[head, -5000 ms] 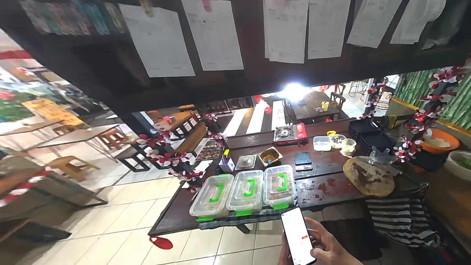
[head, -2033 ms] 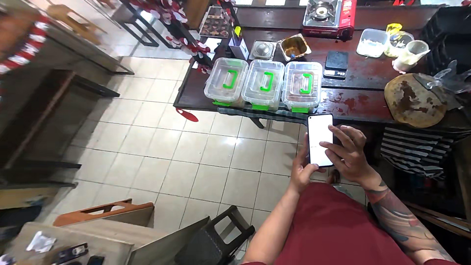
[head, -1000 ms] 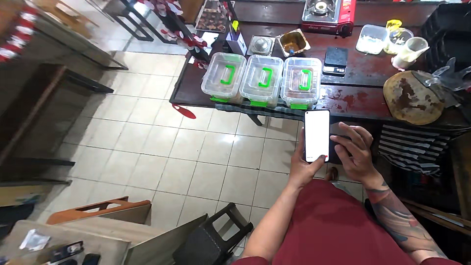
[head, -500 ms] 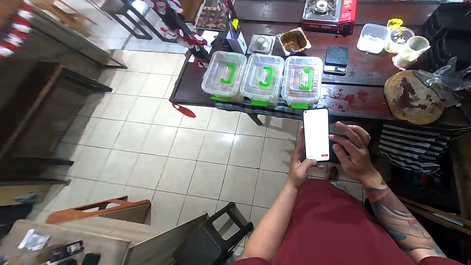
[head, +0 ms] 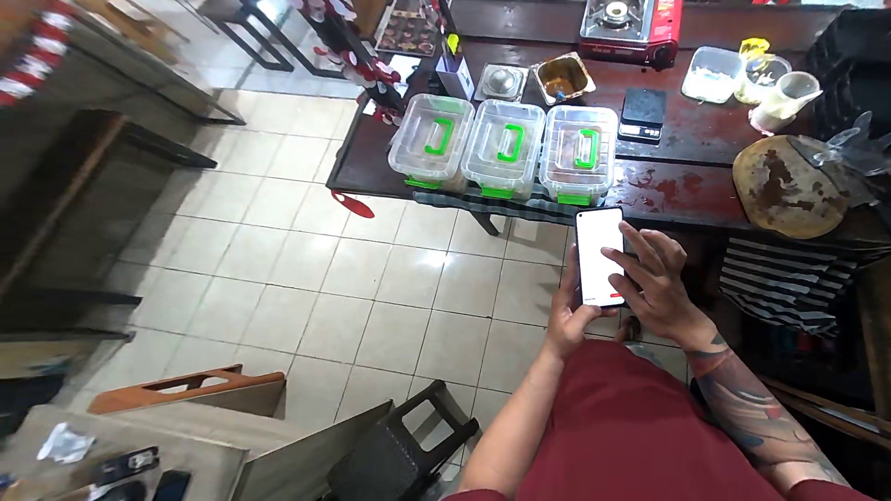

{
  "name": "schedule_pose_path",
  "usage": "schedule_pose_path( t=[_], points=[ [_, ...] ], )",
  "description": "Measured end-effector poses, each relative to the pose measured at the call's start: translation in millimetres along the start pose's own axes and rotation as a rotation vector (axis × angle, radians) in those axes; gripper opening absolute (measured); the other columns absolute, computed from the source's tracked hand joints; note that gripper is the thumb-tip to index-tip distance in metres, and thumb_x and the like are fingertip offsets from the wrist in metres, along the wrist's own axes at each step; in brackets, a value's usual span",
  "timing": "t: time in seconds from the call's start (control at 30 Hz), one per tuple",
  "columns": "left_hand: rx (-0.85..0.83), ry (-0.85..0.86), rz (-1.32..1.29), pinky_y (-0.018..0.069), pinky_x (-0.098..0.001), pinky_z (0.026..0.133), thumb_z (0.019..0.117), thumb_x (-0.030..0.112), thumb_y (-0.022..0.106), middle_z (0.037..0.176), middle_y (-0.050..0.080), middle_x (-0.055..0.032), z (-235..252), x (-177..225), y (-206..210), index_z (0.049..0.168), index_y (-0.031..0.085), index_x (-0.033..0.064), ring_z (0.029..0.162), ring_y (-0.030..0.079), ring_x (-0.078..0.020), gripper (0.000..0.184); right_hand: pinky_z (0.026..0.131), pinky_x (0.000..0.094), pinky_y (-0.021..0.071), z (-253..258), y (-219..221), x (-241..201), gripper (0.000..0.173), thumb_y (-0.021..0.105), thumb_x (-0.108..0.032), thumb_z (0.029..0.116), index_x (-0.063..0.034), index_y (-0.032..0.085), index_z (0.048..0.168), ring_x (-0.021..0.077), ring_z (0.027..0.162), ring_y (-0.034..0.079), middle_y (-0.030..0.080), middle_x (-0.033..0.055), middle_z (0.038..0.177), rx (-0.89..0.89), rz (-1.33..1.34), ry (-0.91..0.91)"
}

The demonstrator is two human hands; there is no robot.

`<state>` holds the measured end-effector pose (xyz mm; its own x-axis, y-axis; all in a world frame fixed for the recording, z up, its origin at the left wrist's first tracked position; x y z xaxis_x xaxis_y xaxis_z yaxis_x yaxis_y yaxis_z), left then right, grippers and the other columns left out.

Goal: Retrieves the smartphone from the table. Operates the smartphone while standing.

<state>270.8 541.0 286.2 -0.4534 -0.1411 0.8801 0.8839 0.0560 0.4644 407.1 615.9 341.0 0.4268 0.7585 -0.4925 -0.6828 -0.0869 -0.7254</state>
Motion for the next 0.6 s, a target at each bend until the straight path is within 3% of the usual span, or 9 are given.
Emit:
schedule_pose_path(
  t=[0.37,0.6],
  points=[
    [0.080,0.030,0.023,0.0635,-0.0541,0.081,0.0864,0.002,0.055,0.146,0.053,-0.0181,-4,5,-9,0.166,0.015,0.0240,0.112,0.068,-0.0333,0.092,0.122,0.0590,0.0183,21,8,-2,0.041,0.055,-0.037,0.1045,-0.0275,0.061,0.144,0.0306,0.153,0.025,0.037,0.0010,0.164,-0.057,0.058,-0.026],
    [0.251,0.007,0.114,0.0659,-0.0458,0.071,0.0869,0.004,0.072,0.135,0.061,-0.0195,0,7,-9,0.166,0.014,0.0263,0.094,0.073,-0.0320,0.100,0.121,0.0609,0.0193,32,8,17,0.040,0.052,-0.035,0.1055,-0.0210,0.063,0.141,0.0312,0.153,0.027,0.040,0.0033,0.163,-0.062,0.148,-0.059]
  ],
)
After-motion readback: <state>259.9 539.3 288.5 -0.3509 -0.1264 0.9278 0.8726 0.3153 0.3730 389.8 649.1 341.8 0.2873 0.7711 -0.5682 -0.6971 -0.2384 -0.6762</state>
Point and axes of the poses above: each hand's wrist, its own z-axis towards the middle knuckle, its own y-axis out of the palm, x = y × z, the point moved 6 cm from there along z, towards the middle knuckle
